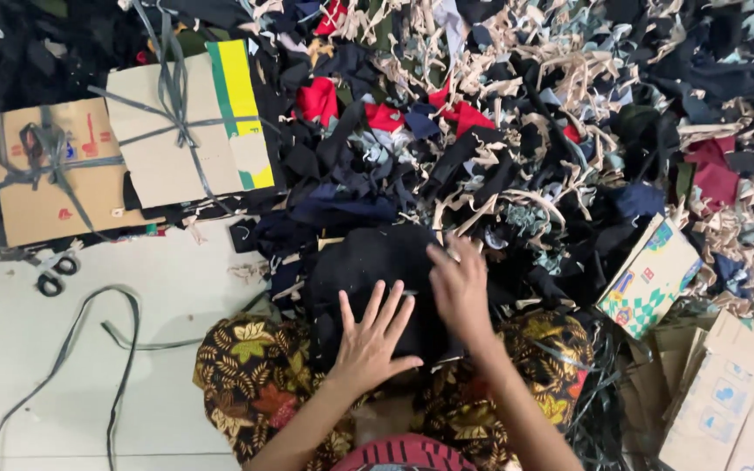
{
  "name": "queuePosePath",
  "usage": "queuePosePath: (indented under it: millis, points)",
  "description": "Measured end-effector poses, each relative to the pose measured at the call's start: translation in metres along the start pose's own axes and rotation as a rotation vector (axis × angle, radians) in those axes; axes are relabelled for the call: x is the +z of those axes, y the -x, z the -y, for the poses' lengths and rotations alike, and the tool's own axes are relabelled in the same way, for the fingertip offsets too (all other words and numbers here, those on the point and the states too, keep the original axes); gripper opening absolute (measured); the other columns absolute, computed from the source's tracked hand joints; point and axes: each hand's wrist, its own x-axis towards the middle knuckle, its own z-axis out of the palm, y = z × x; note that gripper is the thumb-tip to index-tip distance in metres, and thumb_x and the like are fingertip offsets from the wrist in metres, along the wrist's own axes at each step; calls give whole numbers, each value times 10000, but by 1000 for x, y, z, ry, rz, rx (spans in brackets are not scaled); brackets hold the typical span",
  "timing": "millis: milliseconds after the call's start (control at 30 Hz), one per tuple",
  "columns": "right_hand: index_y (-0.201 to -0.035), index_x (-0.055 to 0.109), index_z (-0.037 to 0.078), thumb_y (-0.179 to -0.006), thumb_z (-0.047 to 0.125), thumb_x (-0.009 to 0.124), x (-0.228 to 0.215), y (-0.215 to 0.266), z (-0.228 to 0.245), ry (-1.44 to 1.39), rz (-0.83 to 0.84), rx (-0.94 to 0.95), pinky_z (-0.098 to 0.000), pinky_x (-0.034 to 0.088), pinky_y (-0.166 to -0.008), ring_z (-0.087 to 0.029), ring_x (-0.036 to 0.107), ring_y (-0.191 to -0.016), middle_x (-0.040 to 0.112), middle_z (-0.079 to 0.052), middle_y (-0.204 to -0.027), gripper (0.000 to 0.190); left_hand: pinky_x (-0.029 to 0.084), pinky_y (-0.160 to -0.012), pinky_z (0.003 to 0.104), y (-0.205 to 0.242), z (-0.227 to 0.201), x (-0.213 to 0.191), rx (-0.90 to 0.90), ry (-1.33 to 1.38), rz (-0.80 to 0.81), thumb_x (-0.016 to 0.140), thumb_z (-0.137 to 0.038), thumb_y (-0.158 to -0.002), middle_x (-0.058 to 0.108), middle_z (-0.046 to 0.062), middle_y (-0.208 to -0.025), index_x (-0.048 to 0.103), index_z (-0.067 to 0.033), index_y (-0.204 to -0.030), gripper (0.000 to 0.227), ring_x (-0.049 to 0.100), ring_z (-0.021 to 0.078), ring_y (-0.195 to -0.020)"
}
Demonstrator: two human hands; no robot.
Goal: The person folds a black fabric item and places it on a pile. They then place a cardboard sheet on top, wrap it with a black strap, and tie it securely. The person repeats the process with another fabric item and cardboard, creating a second bundle.
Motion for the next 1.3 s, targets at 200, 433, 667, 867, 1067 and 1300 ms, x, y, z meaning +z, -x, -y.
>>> queuePosePath:
  millis: [200, 433, 667, 867, 1067, 1300]
  points:
    - [-1188, 726, 67, -964, -9, 511, 76, -115, -104, -194, 44, 120, -419, 491, -995, -346, 633, -1136, 643, -179, -1216, 320, 231, -1141, 702, -64, -2, -27, -122, 343, -149, 704, -345, -937, 437, 155, -1550, 617, -41, -1320, 497, 354, 378, -1468]
    - [-1185, 710, 232, -964, 72, 693, 189, -195, -172, 191, 172, 314, -466, 638, -810, -337, 741, -945, 600, -25, -1206, 274, 522, -994, 416, -148, 44, 50, -385, 583, -315, 598, -270, -1014, 656, 54, -1242, 683, -125, -1220, 266, 650, 277, -1176]
    - [-1033, 753, 300, -902, 262, 759, 182, -208, -185, 122, 196, 498, -490, 613, -850, -332, 714, -995, 620, 9, -1119, 137, 570, -904, 433, -200, 89, 86, -636, 785, -378, 599, -250, -988, 684, 73, -1124, 676, -161, -1199, 241, 693, 298, -1078]
    - [-1077, 785, 273, -918, 143, 753, 49, -220, -91, -299, -14, 239, -424, 574, -870, -315, 708, -989, 678, -55, -988, 208, 530, -1008, 528, -222, 99, 69, -754, 1098, -383, 645, -197, -953, 569, 298, -1321, 482, -10, -1384, 497, 576, 467, -1244]
    - [-1291, 640, 174, -1018, 140, 598, 105, -226, -153, -481, 129, 440, -445, 583, -946, -331, 700, -1054, 704, -183, -1160, 279, 495, -1072, 533, -203, 90, 81, -779, 1164, -259, 639, -177, -953, 481, 296, -1446, 372, -31, -1501, 627, 505, 455, -1340]
    - [-1009, 724, 206, -812, 239, 823, 188, -176, -202, 479, 321, 136, -395, 640, -738, -220, 727, -860, 708, 7, -873, 224, 507, -1063, 491, -193, 94, 104, -780, 1099, -113, 611, -205, -969, 527, 238, -1424, 412, -69, -1486, 571, 570, 368, -1306]
